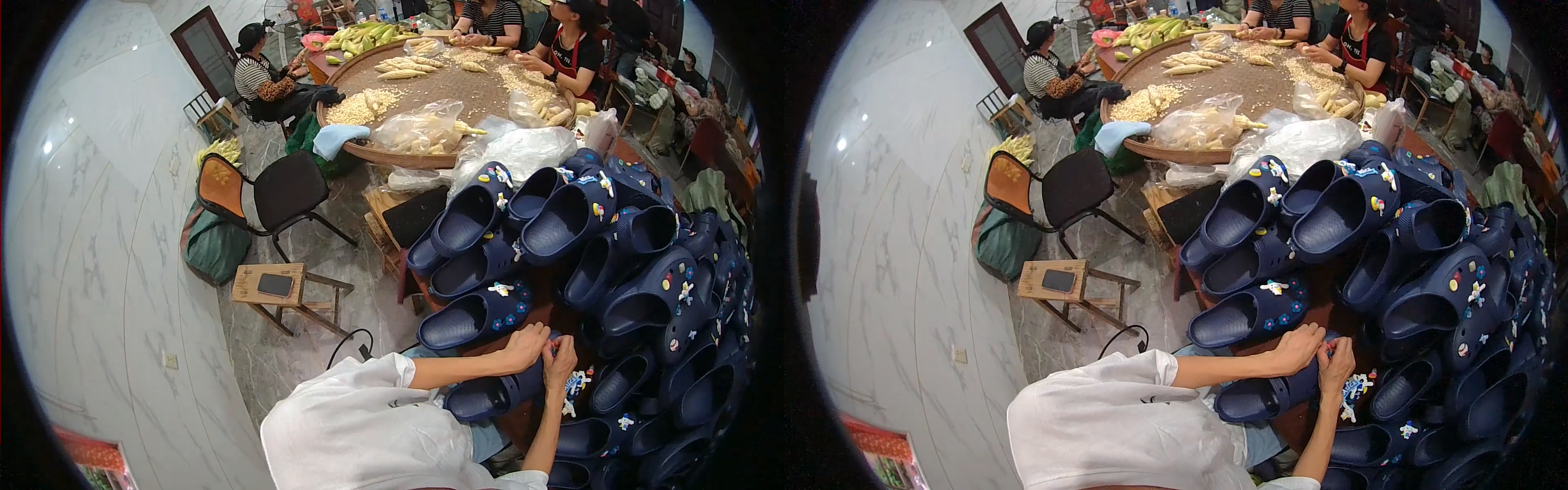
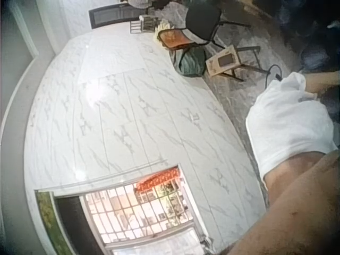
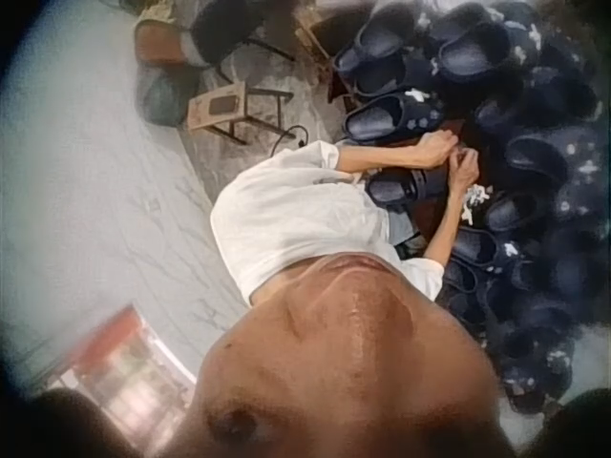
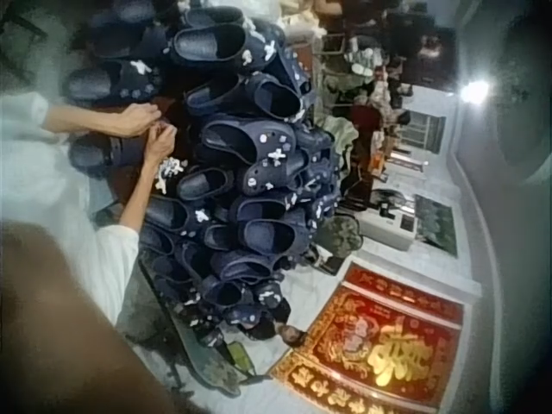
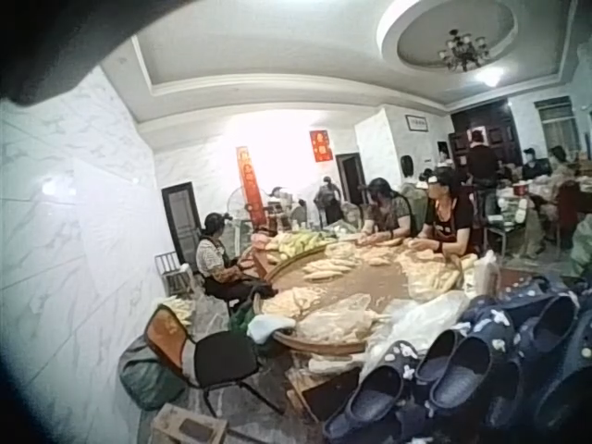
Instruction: Attaching decorative charms to the holes of rubber clog shoes.
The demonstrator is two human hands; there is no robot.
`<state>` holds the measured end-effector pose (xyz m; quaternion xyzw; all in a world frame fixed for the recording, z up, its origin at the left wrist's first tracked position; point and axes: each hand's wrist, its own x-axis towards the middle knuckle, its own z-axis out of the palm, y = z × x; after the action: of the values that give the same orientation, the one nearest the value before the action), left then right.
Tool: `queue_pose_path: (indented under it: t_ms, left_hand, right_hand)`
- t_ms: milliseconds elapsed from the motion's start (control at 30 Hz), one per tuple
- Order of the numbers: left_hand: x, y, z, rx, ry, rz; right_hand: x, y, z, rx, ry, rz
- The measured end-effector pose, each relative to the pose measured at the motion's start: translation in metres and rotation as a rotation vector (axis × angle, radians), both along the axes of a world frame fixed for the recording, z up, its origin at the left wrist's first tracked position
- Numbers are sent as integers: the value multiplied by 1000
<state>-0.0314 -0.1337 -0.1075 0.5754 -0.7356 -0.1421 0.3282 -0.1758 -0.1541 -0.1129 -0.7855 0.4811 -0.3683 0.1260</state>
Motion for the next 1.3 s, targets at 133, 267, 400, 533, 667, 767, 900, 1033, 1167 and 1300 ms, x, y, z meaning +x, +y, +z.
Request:
queue_pose_path:
  t_ms: [133,267,400,533,667,767,900,1033,1167,1300]
  left_hand:
    - [1,-2,-1,-12,-9,5]
    - [0,-4,-2,-15,-10,14]
    - [0,-3,-5,-31,-10,27]
    - [-2,4,-3,-37,29,28]
    - [-6,10,1,0,38,-8]
    - [-2,1,4,20,-5,7]
    - [15,-6,14,-96,58,-31]
    - [16,-13,25,5,262,-142]
    - [13,-4,58,318,427,-299]
    - [10,12,71,476,464,-335]
  right_hand:
    - [0,3,-5,-6,-17,0]
    - [-1,5,-11,-9,-50,-81]
    - [-5,15,-8,36,-214,-261]
    - [-32,28,-17,25,-128,-420]
    - [-57,51,-27,142,-47,-541]
    - [-63,45,-48,-31,94,-565]
    - [-36,46,-3,71,19,-566]
    - [-24,61,21,146,-218,-440]
    - [0,89,51,311,-344,-268]
    - [13,108,62,294,-420,-238]
